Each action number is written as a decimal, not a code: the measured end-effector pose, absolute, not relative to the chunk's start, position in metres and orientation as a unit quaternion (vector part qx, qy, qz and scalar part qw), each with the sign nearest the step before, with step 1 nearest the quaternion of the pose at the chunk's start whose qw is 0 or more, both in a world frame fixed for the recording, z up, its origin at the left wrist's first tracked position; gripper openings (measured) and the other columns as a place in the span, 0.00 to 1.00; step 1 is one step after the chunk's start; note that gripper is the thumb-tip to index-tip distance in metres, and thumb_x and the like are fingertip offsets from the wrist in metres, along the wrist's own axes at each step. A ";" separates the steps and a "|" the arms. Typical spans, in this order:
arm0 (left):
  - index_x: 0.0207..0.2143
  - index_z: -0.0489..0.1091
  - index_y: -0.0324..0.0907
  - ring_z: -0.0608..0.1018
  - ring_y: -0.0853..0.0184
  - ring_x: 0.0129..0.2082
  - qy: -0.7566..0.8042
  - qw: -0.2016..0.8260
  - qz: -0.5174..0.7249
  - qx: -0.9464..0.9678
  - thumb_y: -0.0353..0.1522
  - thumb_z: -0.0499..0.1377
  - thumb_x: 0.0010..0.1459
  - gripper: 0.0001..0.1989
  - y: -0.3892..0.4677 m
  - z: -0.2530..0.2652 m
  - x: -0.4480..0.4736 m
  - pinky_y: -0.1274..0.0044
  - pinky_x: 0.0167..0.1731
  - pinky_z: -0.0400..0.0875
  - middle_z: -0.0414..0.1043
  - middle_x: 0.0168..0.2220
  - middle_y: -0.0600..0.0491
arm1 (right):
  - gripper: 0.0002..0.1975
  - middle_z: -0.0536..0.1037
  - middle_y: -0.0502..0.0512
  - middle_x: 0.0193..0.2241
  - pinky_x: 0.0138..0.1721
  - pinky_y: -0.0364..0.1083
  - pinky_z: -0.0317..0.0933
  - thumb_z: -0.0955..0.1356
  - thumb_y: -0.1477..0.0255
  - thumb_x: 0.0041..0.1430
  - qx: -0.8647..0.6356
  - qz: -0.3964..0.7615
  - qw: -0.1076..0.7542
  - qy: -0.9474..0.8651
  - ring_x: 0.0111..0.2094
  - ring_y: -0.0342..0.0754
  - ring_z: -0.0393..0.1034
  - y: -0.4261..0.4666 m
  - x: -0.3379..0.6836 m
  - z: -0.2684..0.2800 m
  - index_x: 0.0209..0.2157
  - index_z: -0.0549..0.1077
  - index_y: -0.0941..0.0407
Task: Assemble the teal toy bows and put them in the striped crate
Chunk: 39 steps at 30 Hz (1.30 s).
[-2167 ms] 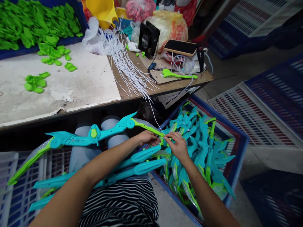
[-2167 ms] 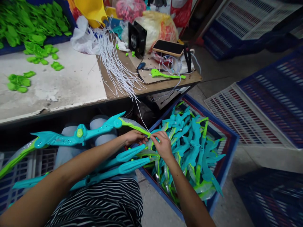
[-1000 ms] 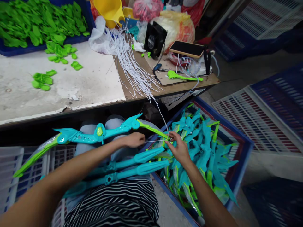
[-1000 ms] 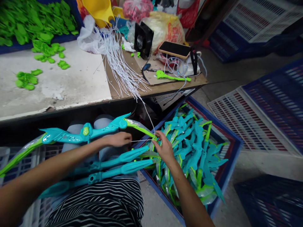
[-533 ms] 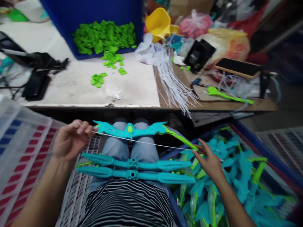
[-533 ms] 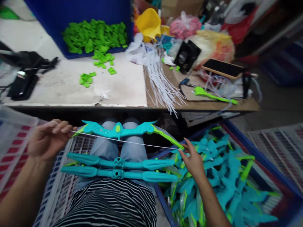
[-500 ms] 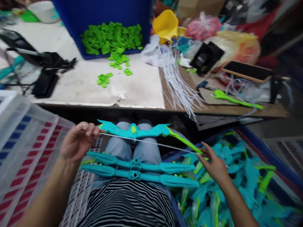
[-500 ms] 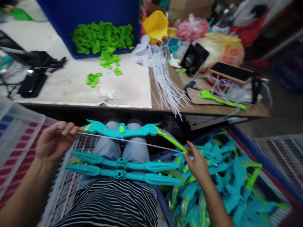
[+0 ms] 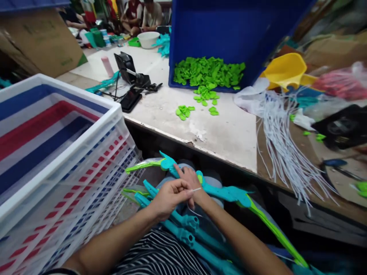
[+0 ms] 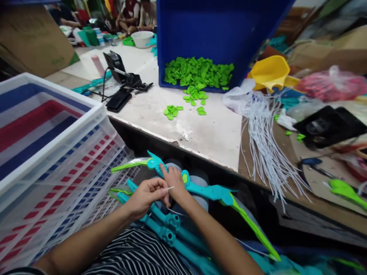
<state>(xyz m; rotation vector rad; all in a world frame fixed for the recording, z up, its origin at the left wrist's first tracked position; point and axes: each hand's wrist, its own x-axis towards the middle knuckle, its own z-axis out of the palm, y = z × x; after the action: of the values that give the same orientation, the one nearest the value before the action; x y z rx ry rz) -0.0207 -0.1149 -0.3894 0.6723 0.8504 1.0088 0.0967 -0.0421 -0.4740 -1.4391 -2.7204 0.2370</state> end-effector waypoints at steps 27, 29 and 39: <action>0.27 0.71 0.38 0.66 0.75 0.19 0.606 0.296 0.635 0.378 0.36 0.58 0.51 0.10 -0.032 -0.413 -0.112 0.81 0.21 0.58 0.66 0.18 0.58 | 0.24 0.75 0.50 0.50 0.46 0.50 0.69 0.63 0.57 0.57 -0.448 0.390 0.073 -0.801 0.48 0.56 0.72 -0.008 0.153 -0.458 0.54 0.71 0.51; 0.27 0.71 0.39 0.67 0.75 0.20 0.608 0.286 0.633 0.385 0.36 0.58 0.52 0.09 -0.029 -0.414 -0.111 0.82 0.22 0.58 0.67 0.19 0.58 | 0.25 0.75 0.51 0.50 0.48 0.50 0.68 0.63 0.57 0.57 -0.443 0.385 0.073 -0.806 0.49 0.56 0.72 -0.007 0.152 -0.459 0.54 0.71 0.51; 0.33 0.65 0.37 0.59 0.78 0.09 0.505 0.497 0.622 0.335 0.42 0.66 0.42 0.21 -0.017 -0.406 -0.124 0.83 0.12 0.49 0.67 0.14 0.60 | 0.22 0.78 0.56 0.40 0.42 0.50 0.69 0.61 0.57 0.60 -0.412 0.237 0.130 -0.870 0.41 0.52 0.73 -0.013 0.149 -0.463 0.52 0.72 0.48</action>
<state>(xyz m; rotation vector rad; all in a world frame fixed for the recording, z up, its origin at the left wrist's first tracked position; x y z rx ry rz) -0.1244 -0.0175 -0.4063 0.8101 1.2224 1.5052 0.1488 -0.0125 -0.4628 -1.1968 -2.5288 0.6893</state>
